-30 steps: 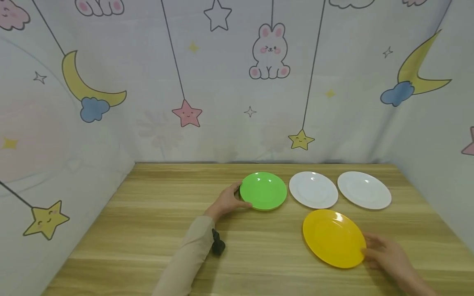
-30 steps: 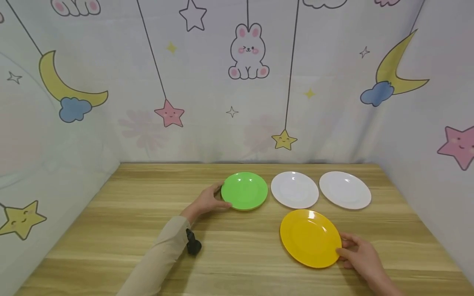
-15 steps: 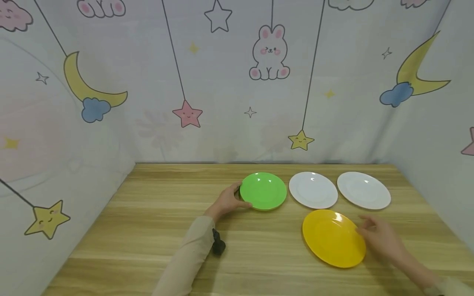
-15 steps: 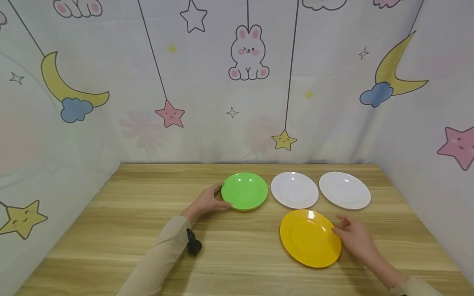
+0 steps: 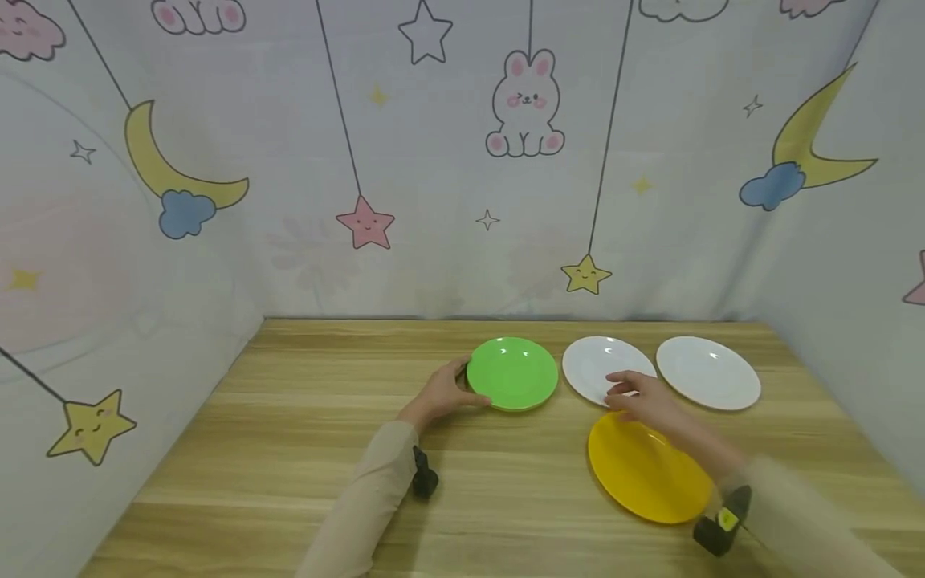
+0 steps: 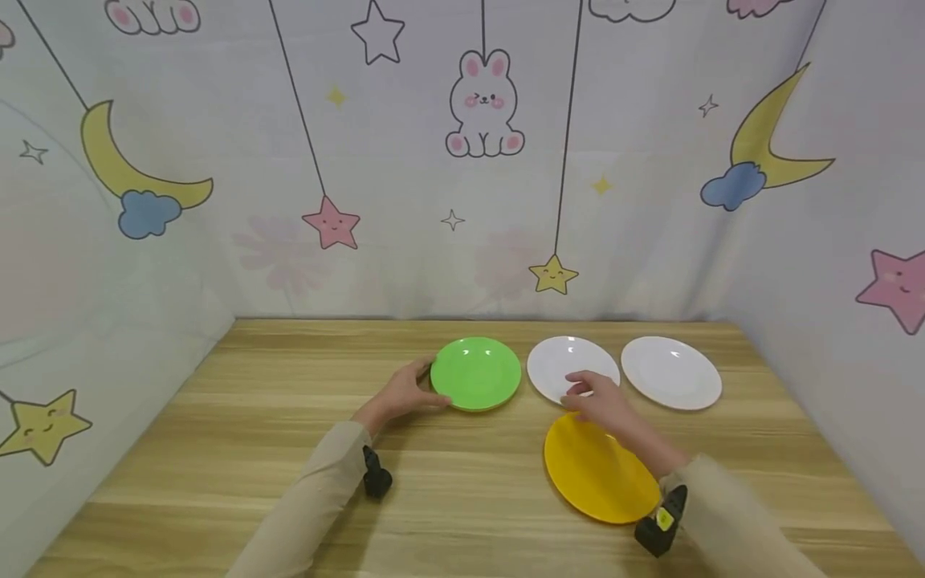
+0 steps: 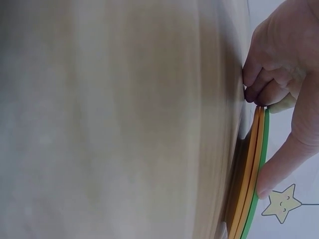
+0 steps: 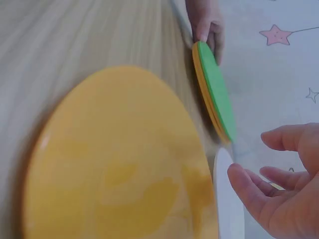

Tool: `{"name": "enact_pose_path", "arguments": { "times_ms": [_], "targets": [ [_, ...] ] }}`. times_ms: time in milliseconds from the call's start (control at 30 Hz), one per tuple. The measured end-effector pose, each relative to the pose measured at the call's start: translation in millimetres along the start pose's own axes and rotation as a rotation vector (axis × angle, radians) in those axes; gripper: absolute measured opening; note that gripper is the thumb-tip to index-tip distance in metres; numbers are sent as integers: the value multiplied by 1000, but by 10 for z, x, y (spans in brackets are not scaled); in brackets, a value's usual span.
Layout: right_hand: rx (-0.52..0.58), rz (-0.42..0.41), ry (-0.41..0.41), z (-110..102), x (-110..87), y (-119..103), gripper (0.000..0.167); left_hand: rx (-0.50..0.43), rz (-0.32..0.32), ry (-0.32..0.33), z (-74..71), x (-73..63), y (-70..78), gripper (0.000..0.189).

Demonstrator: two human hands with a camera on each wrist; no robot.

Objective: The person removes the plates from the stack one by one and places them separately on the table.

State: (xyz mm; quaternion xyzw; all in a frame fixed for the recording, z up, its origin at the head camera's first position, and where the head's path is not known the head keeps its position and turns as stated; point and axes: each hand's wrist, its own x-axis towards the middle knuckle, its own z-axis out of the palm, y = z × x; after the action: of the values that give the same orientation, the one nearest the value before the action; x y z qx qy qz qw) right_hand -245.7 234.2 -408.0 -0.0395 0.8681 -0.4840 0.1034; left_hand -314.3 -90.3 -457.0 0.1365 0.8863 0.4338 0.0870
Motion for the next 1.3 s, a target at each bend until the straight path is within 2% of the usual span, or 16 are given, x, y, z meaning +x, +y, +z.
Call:
{"name": "enact_pose_path", "arguments": {
  "times_ms": [200, 367, 500, 667, 833, 1067, 1300],
  "targets": [
    [69, 46, -60, 218, 194, -146, 48, -28, 16, 6, -2, -2, 1, 95],
    [95, 79, -88, 390, 316, -172, 49, -21, 45, 13, -13, -27, -9, 98],
    [118, 87, -63, 498, 382, -158, 52, -39, 19, 12, -20, -21, -10, 95],
    [151, 87, -35, 591, 424, -146, 58, -11, 5, 10, -17, -12, 5, 91],
    [135, 99, -22, 641, 462, -143, 61, -10, -13, 11, -20, -11, 38, 87],
    [148, 76, 15, 693, 510, -144, 60, -15, 17, 44, -22, 26, 63, 80],
    [141, 59, 69, 740, 531, -136, 58, -58, -8, 58, -25, 51, 84, 80]
  ]
}}
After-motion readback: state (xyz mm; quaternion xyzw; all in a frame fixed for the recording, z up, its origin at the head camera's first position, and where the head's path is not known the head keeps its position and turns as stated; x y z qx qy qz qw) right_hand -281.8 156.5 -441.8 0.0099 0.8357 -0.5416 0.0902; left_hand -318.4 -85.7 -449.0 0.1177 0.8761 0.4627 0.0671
